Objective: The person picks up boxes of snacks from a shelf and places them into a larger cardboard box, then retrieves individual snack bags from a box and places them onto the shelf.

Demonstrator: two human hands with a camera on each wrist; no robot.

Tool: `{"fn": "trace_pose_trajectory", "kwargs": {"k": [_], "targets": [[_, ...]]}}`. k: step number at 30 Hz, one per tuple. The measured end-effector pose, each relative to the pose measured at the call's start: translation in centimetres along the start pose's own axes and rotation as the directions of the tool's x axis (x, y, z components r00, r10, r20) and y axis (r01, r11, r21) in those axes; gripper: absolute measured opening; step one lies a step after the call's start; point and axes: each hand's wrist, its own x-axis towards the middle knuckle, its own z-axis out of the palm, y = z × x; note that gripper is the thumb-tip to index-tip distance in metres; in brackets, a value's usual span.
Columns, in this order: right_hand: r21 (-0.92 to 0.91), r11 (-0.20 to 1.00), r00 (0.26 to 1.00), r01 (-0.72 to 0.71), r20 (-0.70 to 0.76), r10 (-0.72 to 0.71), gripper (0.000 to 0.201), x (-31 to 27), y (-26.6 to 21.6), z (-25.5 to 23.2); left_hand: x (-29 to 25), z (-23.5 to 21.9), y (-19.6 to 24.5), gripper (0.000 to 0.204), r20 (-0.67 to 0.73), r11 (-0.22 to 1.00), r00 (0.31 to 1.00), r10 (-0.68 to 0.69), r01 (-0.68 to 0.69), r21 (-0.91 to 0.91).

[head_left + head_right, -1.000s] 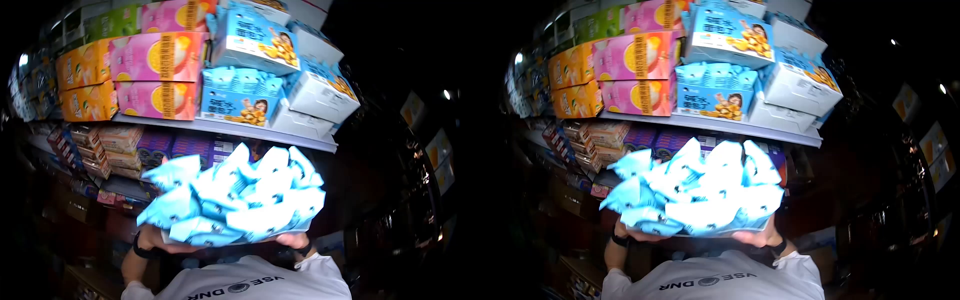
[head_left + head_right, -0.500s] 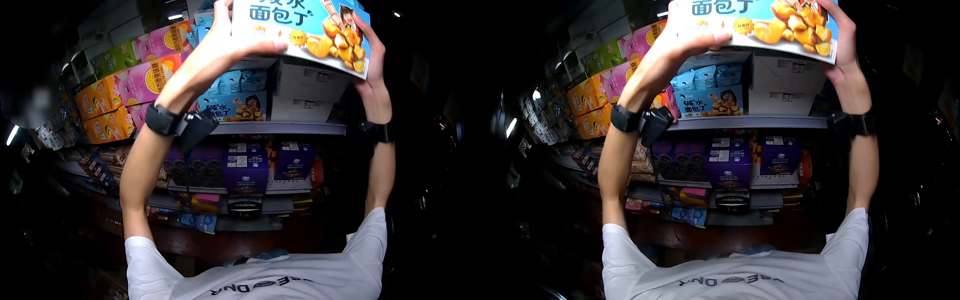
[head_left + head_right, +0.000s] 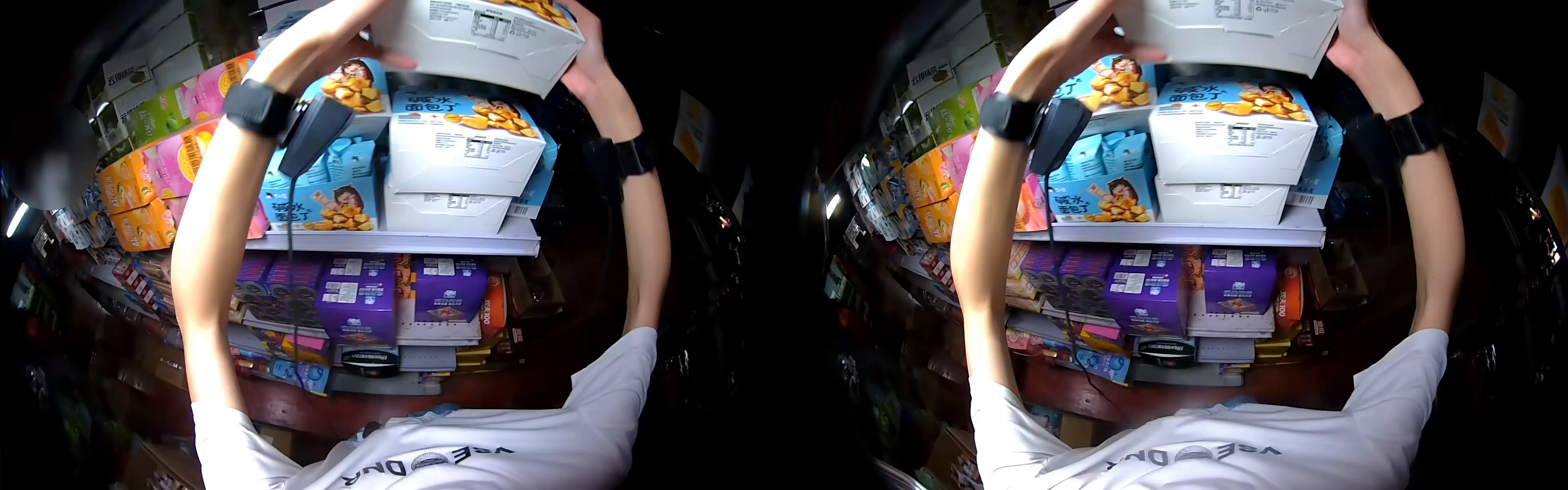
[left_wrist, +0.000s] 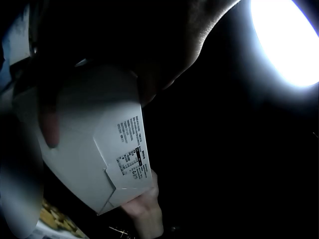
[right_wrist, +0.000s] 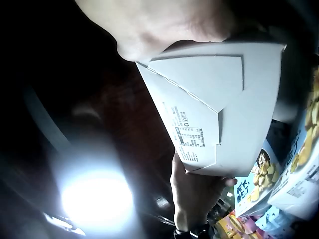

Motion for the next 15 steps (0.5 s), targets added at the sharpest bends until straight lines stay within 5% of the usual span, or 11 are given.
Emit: {"fn": "trace_pose_trajectory", "kwargs": {"k": [1, 3, 4, 6, 8, 10, 12, 14, 15], "targets": [[0.050, 0.997, 0.998, -0.066, -0.003, 0.066, 0.054, -0.3, 0.3, -0.6, -0.8, 0.7, 0.0, 0.076, -0.082, 0.996, 0.996, -0.043, 0.049, 0.075], [0.105, 0.989, 0.994, -0.107, 0.048, 0.102, 0.054, -0.4, 1.4, -2.3, -2.9, 2.9, 0.4, 0.071, -0.105, 0.927, 0.989, 0.106, -0.060, 0.370], [0.119, 0.981, 0.988, -0.150, 0.055, 0.144, 0.054, -0.2, 2.3, -3.1, -2.2, 3.4, 0.2, 0.070, -0.214, 0.840, 0.976, 0.034, 0.088, 0.536], [0.137, 0.963, 0.972, -0.232, 0.078, 0.223, 0.054, 0.2, 4.4, -4.8, -1.1, 4.2, -1.7, 0.058, -0.280, 0.492, 0.945, 0.169, 0.165, 0.855], [0.145, 0.972, 0.980, -0.185, 0.100, 0.171, 0.055, 0.6, 6.5, -6.1, 0.5, 4.6, -4.6, 0.047, -0.252, 0.120, 0.868, 0.427, 0.222, 0.968], [0.164, 0.971, 0.984, -0.174, 0.055, 0.167, 0.054, 1.0, 7.1, -5.6, 0.7, 5.5, -5.4, 0.035, -0.171, 0.184, 0.739, 0.651, 0.066, 0.981], [0.147, 0.979, 0.990, -0.142, -0.001, 0.144, 0.053, 1.4, 7.7, -5.4, 1.1, 7.7, -6.2, 0.033, -0.438, 0.615, 0.600, 0.670, -0.116, 0.780], [0.017, 1.000, 0.987, -0.026, -0.157, 0.028, 0.050, 3.6, 8.9, -7.1, 1.4, 6.8, -7.5, 0.035, -0.115, 0.093, 0.621, 0.775, 0.067, 0.993], [-0.142, 0.983, 0.971, 0.112, -0.193, -0.138, 0.049, 3.9, 9.4, -7.3, 1.3, 6.5, -7.7, 0.037, 0.053, -0.194, 0.654, 0.755, 0.144, 0.970]]}}
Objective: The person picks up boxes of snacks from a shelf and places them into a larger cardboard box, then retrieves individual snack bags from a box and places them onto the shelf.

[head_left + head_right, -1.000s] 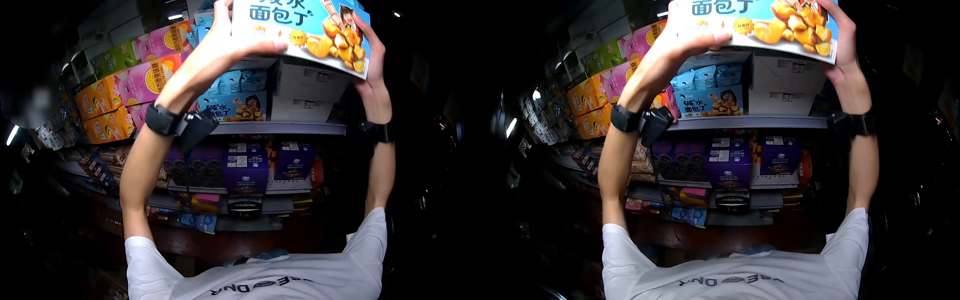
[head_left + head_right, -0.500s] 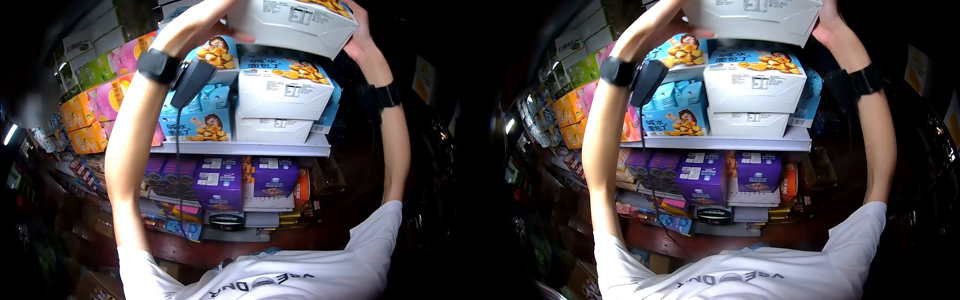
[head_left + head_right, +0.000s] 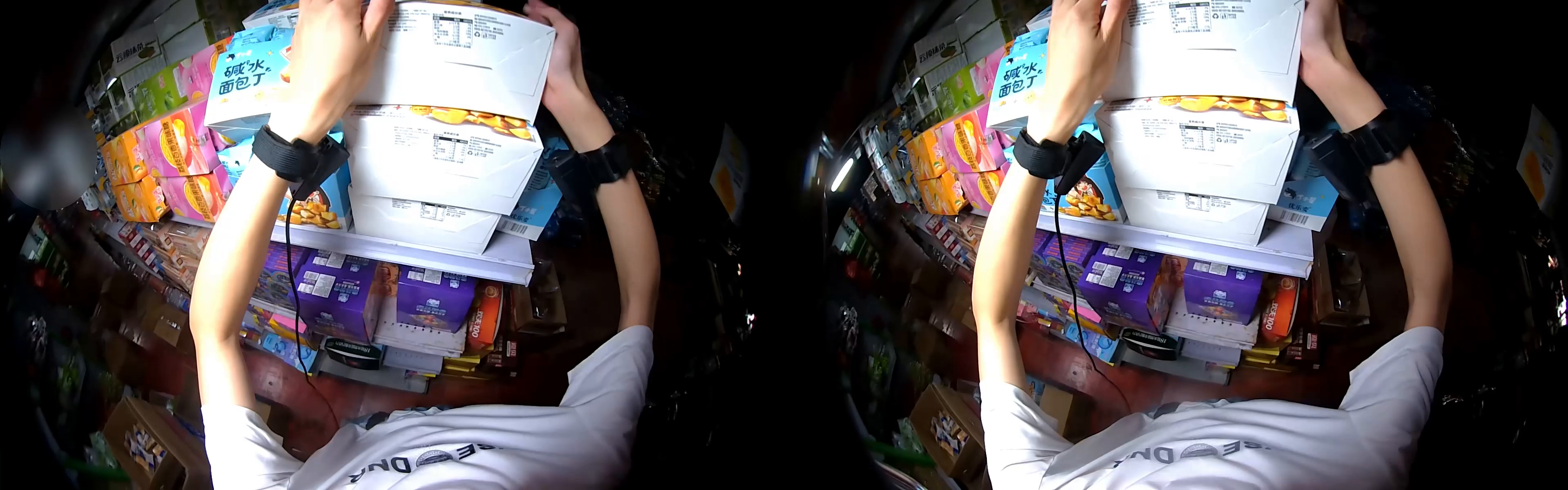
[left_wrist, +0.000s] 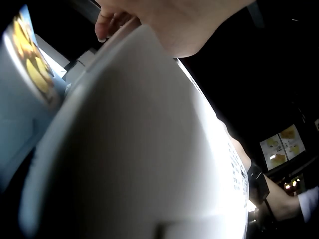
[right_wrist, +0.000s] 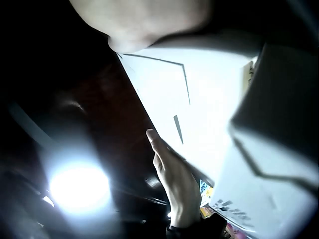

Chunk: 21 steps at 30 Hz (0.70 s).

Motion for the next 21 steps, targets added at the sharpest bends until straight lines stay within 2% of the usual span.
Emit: {"fn": "trace_pose_trajectory", "kwargs": {"k": [1, 2, 3, 4, 6, 7, 8, 9, 10, 11, 12, 13, 14, 15, 17, 18, 19, 20, 21], "targets": [[-0.146, 0.978, 0.985, 0.151, -0.057, -0.160, 0.048, 0.1, 0.4, 0.1, -0.1, 0.0, -0.2, 0.034, 0.062, 1.000, 0.998, -0.002, 0.003, -0.022], [-0.354, 0.857, 0.910, 0.375, -0.036, -0.413, 0.047, -0.5, 0.8, 0.0, -0.2, -0.3, -0.2, 0.034, 0.062, 0.998, 0.998, 0.032, -0.034, 0.045], [-0.533, 0.640, 0.773, 0.554, 0.044, -0.632, 0.047, -1.0, 0.8, 0.2, -0.3, -0.8, -0.1, 0.034, 0.060, 0.991, 0.996, 0.065, -0.071, 0.115], [-0.460, 0.717, 0.814, 0.524, 0.025, -0.580, 0.047, -1.5, 0.5, 0.3, -0.3, -1.4, -0.2, 0.034, 0.058, 0.976, 0.993, 0.101, -0.110, 0.186], [-0.304, 0.850, 0.893, 0.431, 0.004, -0.451, 0.048, -3.1, -0.3, 0.3, -0.7, -2.7, -0.4, 0.033, 0.087, 0.971, 0.984, 0.154, -0.167, 0.171], [-0.159, 0.900, 0.913, 0.405, 0.011, -0.408, 0.050, -4.3, -0.6, 0.6, -0.9, -2.9, -0.3, 0.034, 0.050, 0.985, 0.991, 0.125, -0.129, 0.111], [-0.415, 0.688, 0.801, 0.596, 0.247, -0.545, 0.054, -5.0, -0.8, -0.7, -1.0, -3.0, -0.1, 0.036, 0.012, 0.995, 0.996, 0.088, -0.088, 0.050], [-0.376, 0.719, 0.811, 0.584, 0.239, -0.534, 0.060, -7.2, -1.5, 1.0, -1.1, -2.9, 0.2, 0.046, -0.005, 0.945, 0.978, -0.211, 0.202, -0.257], [-0.337, 0.750, 0.823, 0.569, 0.230, -0.520, 0.068, -9.1, -1.9, 2.6, -1.5, -3.0, 0.2, 0.059, -0.006, 0.941, 0.974, -0.224, 0.215, -0.261], [0.129, 0.789, 0.795, 0.601, 0.003, -0.606, 0.077, -6.4, 1.6, -0.3, -2.1, -3.6, 0.5, 0.062, -0.025, 0.963, 0.983, -0.182, 0.173, -0.209], [-0.179, 0.748, 0.769, 0.639, 0.110, -0.630, 0.083, -8.5, 0.0, 0.9, -2.5, -3.8, 0.9, 0.063, -0.048, 0.964, 0.985, -0.168, 0.154, -0.216], [-0.488, 0.577, 0.732, 0.655, 0.218, -0.646, 0.089, -10.6, -1.6, 2.1, -3.2, -3.9, 1.3, 0.064, -0.067, 0.958, 0.985, -0.156, 0.134, -0.251], [-0.688, 0.337, 0.686, 0.643, 0.321, -0.653, 0.095, -12.7, -3.2, 3.3, -4.0, -4.4, 1.7, 0.065, -0.092, 0.949, 0.984, -0.152, 0.119, -0.290], [-0.741, 0.223, 0.636, 0.633, 0.335, -0.695, 0.095, -13.0, -3.3, 3.8, -4.8, -4.8, 2.3, 0.066, -0.098, 0.932, 0.983, -0.153, 0.111, -0.346], [-0.774, 0.082, 0.589, 0.628, 0.403, -0.700, 0.093, -14.2, -4.0, 4.0, -7.4, -6.0, 4.1, 0.075, -0.053, 0.865, 0.985, -0.164, 0.117, -0.488], [-0.766, 0.060, 0.597, 0.640, 0.447, -0.666, 0.091, -15.5, -4.8, 3.7, -8.9, -6.2, 5.3, 0.082, -0.021, 0.815, 0.982, -0.186, 0.142, -0.562], [-0.749, 0.072, 0.622, 0.659, 0.488, -0.613, 0.096, -15.8, -4.2, 2.4, -10.4, -6.1, 7.1, 0.081, 0.090, 0.794, 0.980, -0.179, 0.198, -0.575], [-0.732, 0.087, 0.643, 0.676, 0.527, -0.556, 0.104, -16.2, -3.6, 1.2, -11.5, -5.6, 8.5, 0.080, 0.195, 0.774, 0.966, -0.170, 0.253, -0.581], [-0.716, 0.106, 0.660, 0.690, 0.564, -0.497, 0.116, -16.5, -3.1, -0.1, -12.2, -4.7, 9.3, 0.078, 0.250, 0.807, 0.955, -0.162, 0.274, -0.523]]}}
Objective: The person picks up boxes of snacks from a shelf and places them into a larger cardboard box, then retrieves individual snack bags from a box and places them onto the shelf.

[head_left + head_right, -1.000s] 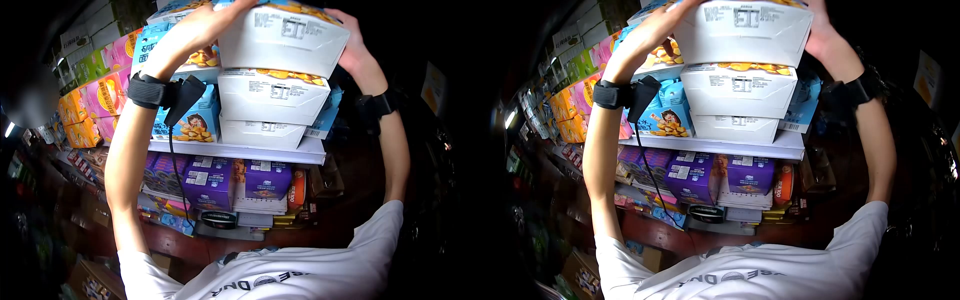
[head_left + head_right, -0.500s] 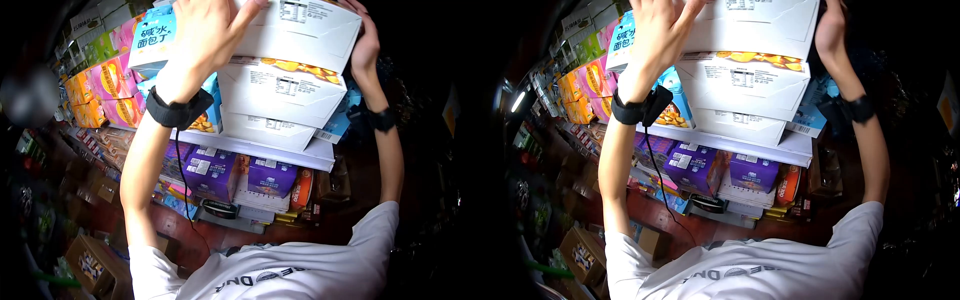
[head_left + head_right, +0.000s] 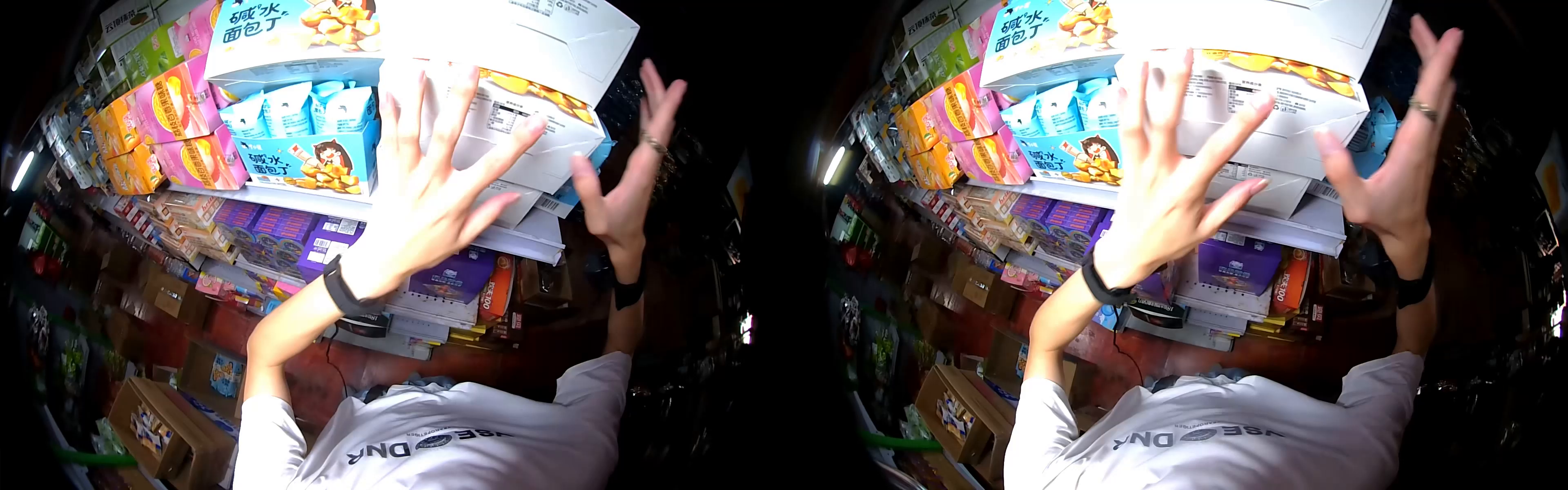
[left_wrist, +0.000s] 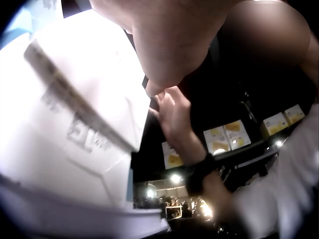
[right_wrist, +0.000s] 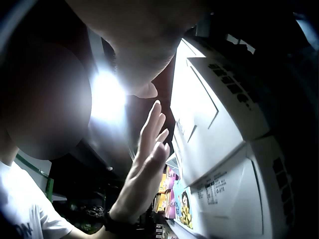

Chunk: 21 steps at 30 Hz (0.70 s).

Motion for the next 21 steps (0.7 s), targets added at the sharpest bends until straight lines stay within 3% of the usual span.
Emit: {"fn": "trace_pose_trajectory", "kwargs": {"k": [1, 3, 5, 9, 15, 16, 17, 19, 20, 21], "targets": [[0.085, 0.994, 0.993, -0.075, 0.101, 0.067, 0.129, -0.6, -0.6, 0.3, -0.5, 1.2, -0.1, 0.076, 0.049, 0.997, 0.998, -0.030, 0.027, 0.066], [0.187, 0.966, 0.975, -0.181, 0.165, 0.151, 0.122, -2.0, -0.1, 1.8, -1.0, 3.4, -1.1, 0.069, 0.056, 0.980, 0.998, -0.036, 0.024, 0.197], [0.514, 0.801, 0.949, -0.307, 0.232, 0.214, 0.116, -3.1, 0.9, 4.1, -0.7, 4.1, -1.7, 0.066, 0.026, 0.986, 0.999, -0.042, 0.038, 0.164], [0.553, 0.765, 0.943, -0.331, 0.226, 0.245, 0.115, -3.4, 1.8, 5.6, -0.6, 4.9, -2.4, 0.066, 0.006, 0.985, 0.999, -0.035, 0.034, 0.167], [0.619, 0.694, 0.930, -0.367, 0.227, 0.289, 0.112, -4.0, 1.4, 5.7, -0.4, 3.1, -1.5, 0.081, 0.068, 0.994, 0.997, -0.032, 0.025, 0.106], [0.482, 0.843, 0.970, -0.240, 0.158, 0.185, 0.111, -4.1, 2.1, 5.2, -0.3, 2.2, -0.9, 0.082, 0.080, 0.998, 0.994, -0.068, 0.066, 0.019], [0.371, 0.893, 0.965, -0.256, 0.147, 0.215, 0.111, -4.1, 1.5, 4.9, -0.3, 1.0, -0.3, 0.082, 0.087, 0.992, 0.990, -0.109, 0.115, -0.055], [0.442, 0.831, 0.941, -0.337, 0.190, 0.280, 0.113, -4.5, 0.7, 4.6, -0.8, -1.5, 0.7, 0.077, -0.048, 0.991, 0.997, -0.064, 0.058, -0.125], [0.326, 0.904, 0.957, -0.276, 0.178, 0.228, 0.114, -5.0, 1.4, 4.5, -1.1, -3.1, 1.3, 0.067, -0.112, 0.974, 0.993, -0.046, 0.020, -0.224], [0.298, 0.926, 0.969, -0.232, 0.152, 0.194, 0.111, -5.1, 1.7, 4.3, -1.2, -5.3, 1.9, 0.056, -0.133, 0.900, 0.991, -0.011, -0.048, -0.433]]}}
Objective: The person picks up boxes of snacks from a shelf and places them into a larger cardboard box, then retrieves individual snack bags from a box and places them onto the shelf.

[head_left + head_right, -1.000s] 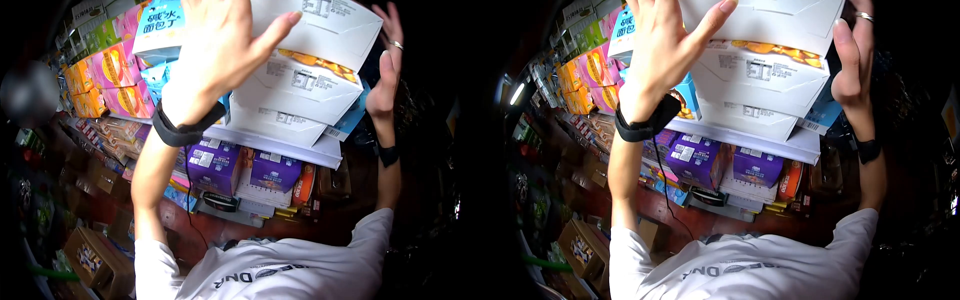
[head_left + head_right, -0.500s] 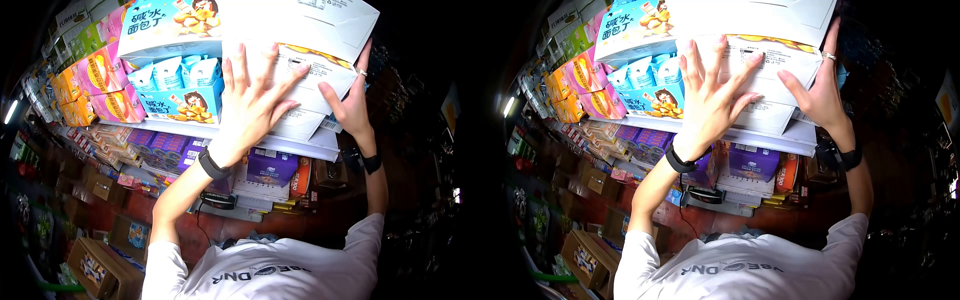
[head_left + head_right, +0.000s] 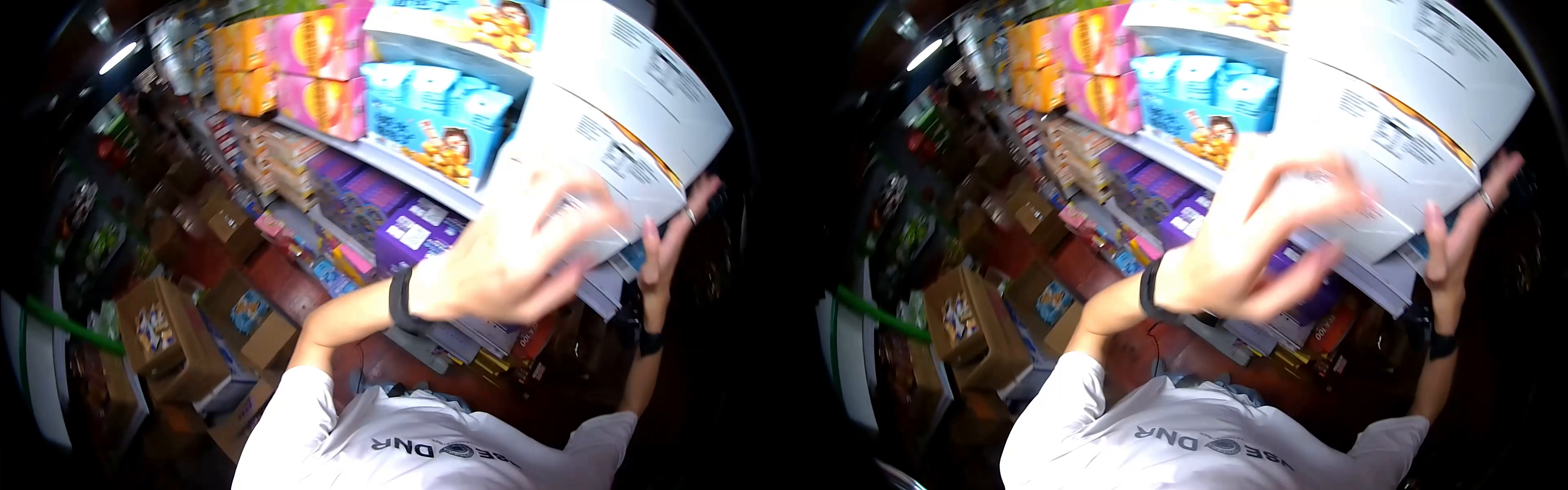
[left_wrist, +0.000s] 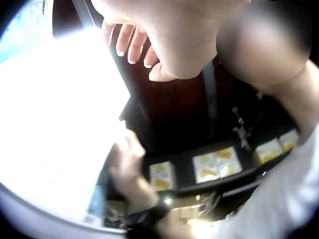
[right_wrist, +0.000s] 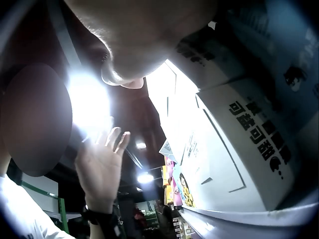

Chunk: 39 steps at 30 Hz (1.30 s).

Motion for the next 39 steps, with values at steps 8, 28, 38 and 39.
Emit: {"fn": "trace_pose_trajectory", "kwargs": {"k": [8, 28, 38, 39], "targets": [[-0.088, 0.975, 0.954, 0.205, -0.203, -0.220, 0.094, -4.5, -2.3, -4.2, -1.9, -6.0, 8.9, 0.032, -0.304, 0.620, 0.936, -0.175, -0.135, -0.773], [0.083, 0.982, 0.980, -0.171, 0.116, 0.161, 0.043, -30.2, -25.2, 10.0, -10.6, -8.2, 10.6, 0.027, -0.051, 0.174, 0.907, -0.418, 0.025, -0.984], [-0.047, 0.858, 0.859, -0.511, 0.013, 0.512, 0.043, -35.1, -34.7, 7.1, -10.4, -8.4, 13.9, 0.015, -0.052, 0.251, 0.976, -0.212, 0.003, -0.968], [-0.046, 0.853, 0.854, -0.519, 0.009, 0.520, 0.043, -35.2, -34.8, 6.9, -10.2, -8.6, 14.5, 0.014, -0.078, 0.318, 0.962, -0.261, 0.009, -0.948]]}}
